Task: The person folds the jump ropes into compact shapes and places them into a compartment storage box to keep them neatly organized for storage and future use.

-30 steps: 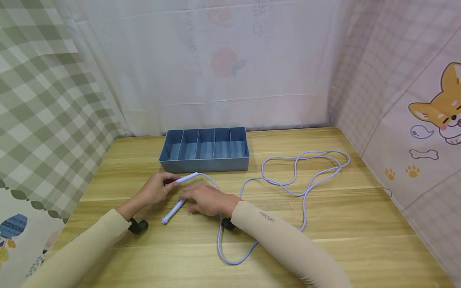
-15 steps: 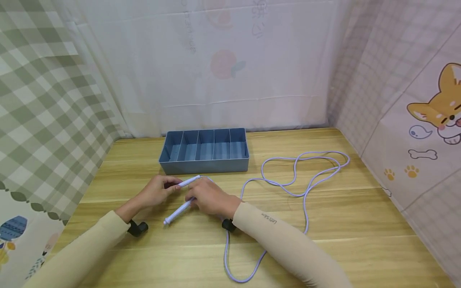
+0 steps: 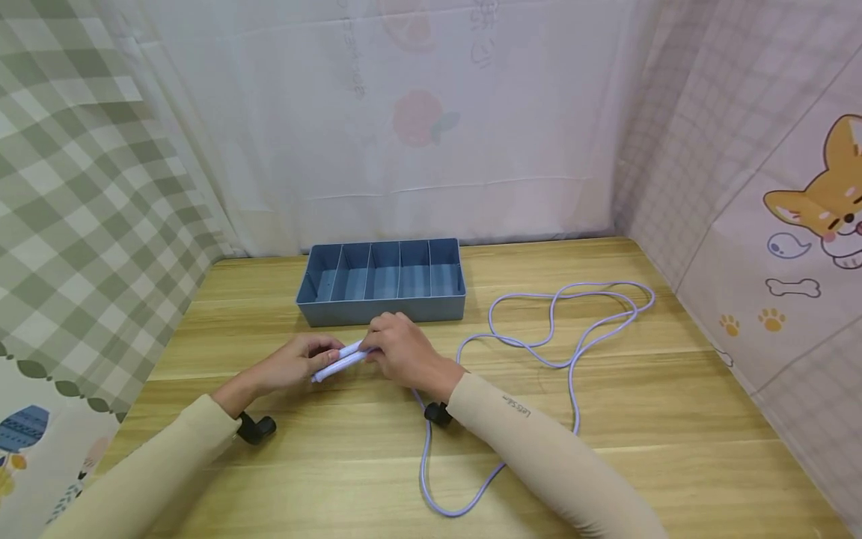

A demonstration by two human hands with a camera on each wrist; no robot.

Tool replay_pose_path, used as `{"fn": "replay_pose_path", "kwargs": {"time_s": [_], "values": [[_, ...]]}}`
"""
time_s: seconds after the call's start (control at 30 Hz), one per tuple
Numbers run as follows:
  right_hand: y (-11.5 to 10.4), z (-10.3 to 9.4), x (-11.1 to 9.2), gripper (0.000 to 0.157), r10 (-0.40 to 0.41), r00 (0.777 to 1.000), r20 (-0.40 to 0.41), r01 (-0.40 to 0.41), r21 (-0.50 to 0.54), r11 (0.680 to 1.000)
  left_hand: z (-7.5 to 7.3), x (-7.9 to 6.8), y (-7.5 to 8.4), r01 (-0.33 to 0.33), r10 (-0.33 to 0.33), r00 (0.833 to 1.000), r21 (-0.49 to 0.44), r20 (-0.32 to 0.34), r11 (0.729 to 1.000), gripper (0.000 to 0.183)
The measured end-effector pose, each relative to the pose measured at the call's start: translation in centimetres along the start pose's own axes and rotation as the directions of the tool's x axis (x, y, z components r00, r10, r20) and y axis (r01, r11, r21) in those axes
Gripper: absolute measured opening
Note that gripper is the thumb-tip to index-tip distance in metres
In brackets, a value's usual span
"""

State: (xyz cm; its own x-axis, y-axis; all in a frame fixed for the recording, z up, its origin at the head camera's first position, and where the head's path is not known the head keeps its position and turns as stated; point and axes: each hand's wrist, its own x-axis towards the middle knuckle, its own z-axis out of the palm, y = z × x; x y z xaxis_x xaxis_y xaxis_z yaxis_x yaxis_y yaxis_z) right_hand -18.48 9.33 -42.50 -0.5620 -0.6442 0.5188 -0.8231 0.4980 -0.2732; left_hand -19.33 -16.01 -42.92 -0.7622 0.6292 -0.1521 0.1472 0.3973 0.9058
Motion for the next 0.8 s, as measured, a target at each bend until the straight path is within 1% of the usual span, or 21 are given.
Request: {"fn": "replay_pose_path", "kwargs": {"time_s": [0.1, 0.13, 0.2, 0.3, 0.4, 0.53, 0.67, 0.8], "values": [[0.18, 0.11, -0.22, 0.012, -0.008, 0.999, -0.039, 0.009, 0.021, 1.0, 0.22, 0.0, -0.01, 0.023, -0.009, 0.995, -0.129, 0.104, 0.991, 0.025], [0.22, 0.13, -0.25, 0.012, -0.011, 0.999, -0.045, 0.012, 0.025, 1.0, 0.29, 0.0, -0.01, 0.034, -0.013, 0.992, -0.159, 0.127, 0.987, 0.025], [0.3, 0.18, -0.31, 0.012, -0.018, 0.998, -0.052, 0.02, 0.031, 0.999, 0.39, -0.01, 0.07, 0.05, -0.025, 0.989, -0.171, 0.146, 0.984, 0.025], [0.39, 0.24, -0.34, 0.011, -0.02, 0.998, -0.059, 0.022, 0.031, 0.999, 0.41, -0.08, 0.24, 0.057, -0.037, 0.991, -0.149, 0.13, 0.987, 0.027], [0.42, 0.24, -0.36, 0.011, -0.017, 0.998, -0.066, 0.018, 0.026, 0.999, 0.4, -0.16, 0.39, 0.065, -0.047, 0.992, -0.155, 0.117, 0.986, 0.031], [0.49, 0.26, -0.39, 0.012, -0.008, 0.997, -0.071, 0.01, 0.028, 1.0, 0.53, -0.21, 0.52, 0.08, -0.056, 0.991, -0.196, 0.125, 0.977, 0.038], [0.54, 0.24, -0.39, 0.012, 0.002, 0.997, -0.072, 0.0, 0.029, 1.0, 0.85, -0.16, 0.62, 0.075, -0.053, 0.991, -0.182, 0.125, 0.98, 0.047], [0.53, 0.28, -0.4, 0.013, 0.004, 0.997, -0.073, -0.002, 0.022, 1.0, 0.95, -0.06, 0.55, 0.083, -0.06, 0.989, -0.171, 0.138, 0.982, 0.045]]}}
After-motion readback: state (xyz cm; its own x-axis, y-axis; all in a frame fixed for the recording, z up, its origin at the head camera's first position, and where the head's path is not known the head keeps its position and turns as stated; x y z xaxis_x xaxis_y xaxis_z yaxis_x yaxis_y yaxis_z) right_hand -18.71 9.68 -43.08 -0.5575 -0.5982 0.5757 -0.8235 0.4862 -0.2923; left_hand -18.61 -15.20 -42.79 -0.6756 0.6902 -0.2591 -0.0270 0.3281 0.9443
